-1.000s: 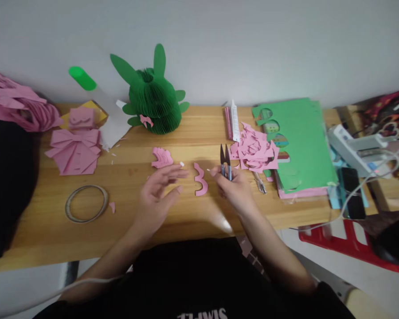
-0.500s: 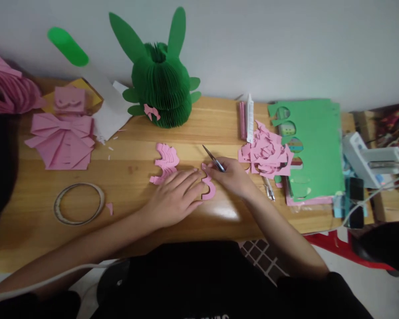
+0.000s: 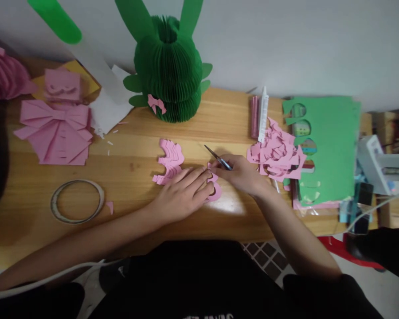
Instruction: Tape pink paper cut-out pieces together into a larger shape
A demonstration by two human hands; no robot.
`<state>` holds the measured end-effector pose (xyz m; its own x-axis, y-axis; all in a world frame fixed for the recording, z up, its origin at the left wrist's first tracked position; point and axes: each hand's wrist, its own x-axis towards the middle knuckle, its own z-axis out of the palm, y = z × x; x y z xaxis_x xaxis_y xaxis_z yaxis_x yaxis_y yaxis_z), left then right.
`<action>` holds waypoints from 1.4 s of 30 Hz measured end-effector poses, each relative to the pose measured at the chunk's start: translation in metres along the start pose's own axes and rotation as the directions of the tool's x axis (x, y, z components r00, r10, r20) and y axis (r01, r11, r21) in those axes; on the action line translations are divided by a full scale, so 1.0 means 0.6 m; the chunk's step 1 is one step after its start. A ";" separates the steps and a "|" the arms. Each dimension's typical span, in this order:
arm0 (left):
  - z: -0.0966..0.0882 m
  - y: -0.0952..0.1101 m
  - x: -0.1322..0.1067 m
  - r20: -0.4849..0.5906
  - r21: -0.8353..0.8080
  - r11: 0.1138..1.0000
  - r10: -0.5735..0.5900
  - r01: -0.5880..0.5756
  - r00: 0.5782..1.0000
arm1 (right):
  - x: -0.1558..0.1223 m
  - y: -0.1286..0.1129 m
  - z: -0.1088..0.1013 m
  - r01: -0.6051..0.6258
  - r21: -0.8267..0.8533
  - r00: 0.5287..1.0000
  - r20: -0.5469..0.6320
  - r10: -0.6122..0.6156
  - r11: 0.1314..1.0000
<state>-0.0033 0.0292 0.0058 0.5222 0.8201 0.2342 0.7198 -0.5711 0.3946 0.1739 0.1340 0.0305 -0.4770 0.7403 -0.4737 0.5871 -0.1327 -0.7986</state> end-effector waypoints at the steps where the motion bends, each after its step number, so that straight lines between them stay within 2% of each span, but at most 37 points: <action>1: 0.001 0.000 0.000 0.010 -0.008 1.000 -0.003 0.003 1.000 | 0.001 0.000 -0.001 0.000 0.002 1.000 0.006 0.000 1.000; 11: 0.004 -0.002 0.000 -0.011 0.018 0.999 0.027 -0.027 1.000 | 0.006 -0.008 -0.008 -0.018 0.005 0.995 0.099 0.017 1.000; 22: 0.004 -0.003 0.001 -0.028 0.067 0.996 0.058 -0.056 0.998 | 0.007 -0.012 -0.009 -0.018 -0.034 0.995 0.096 0.021 0.999; 29: 0.005 -0.004 0.001 -0.062 0.147 0.987 0.067 -0.057 0.996 | 0.007 -0.010 -0.008 -0.049 -0.031 0.997 0.064 0.051 0.998; 42: 0.006 -0.005 0.002 -0.064 0.151 0.987 0.073 -0.063 0.995 | -0.002 -0.015 0.004 -0.016 -0.137 0.998 -0.057 0.008 0.990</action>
<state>-0.0032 0.0320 0.0016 0.5429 0.7769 0.3191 0.7466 -0.6204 0.2402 0.1674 0.1327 0.0375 -0.4344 0.7756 -0.4580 0.6786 -0.0525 -0.7326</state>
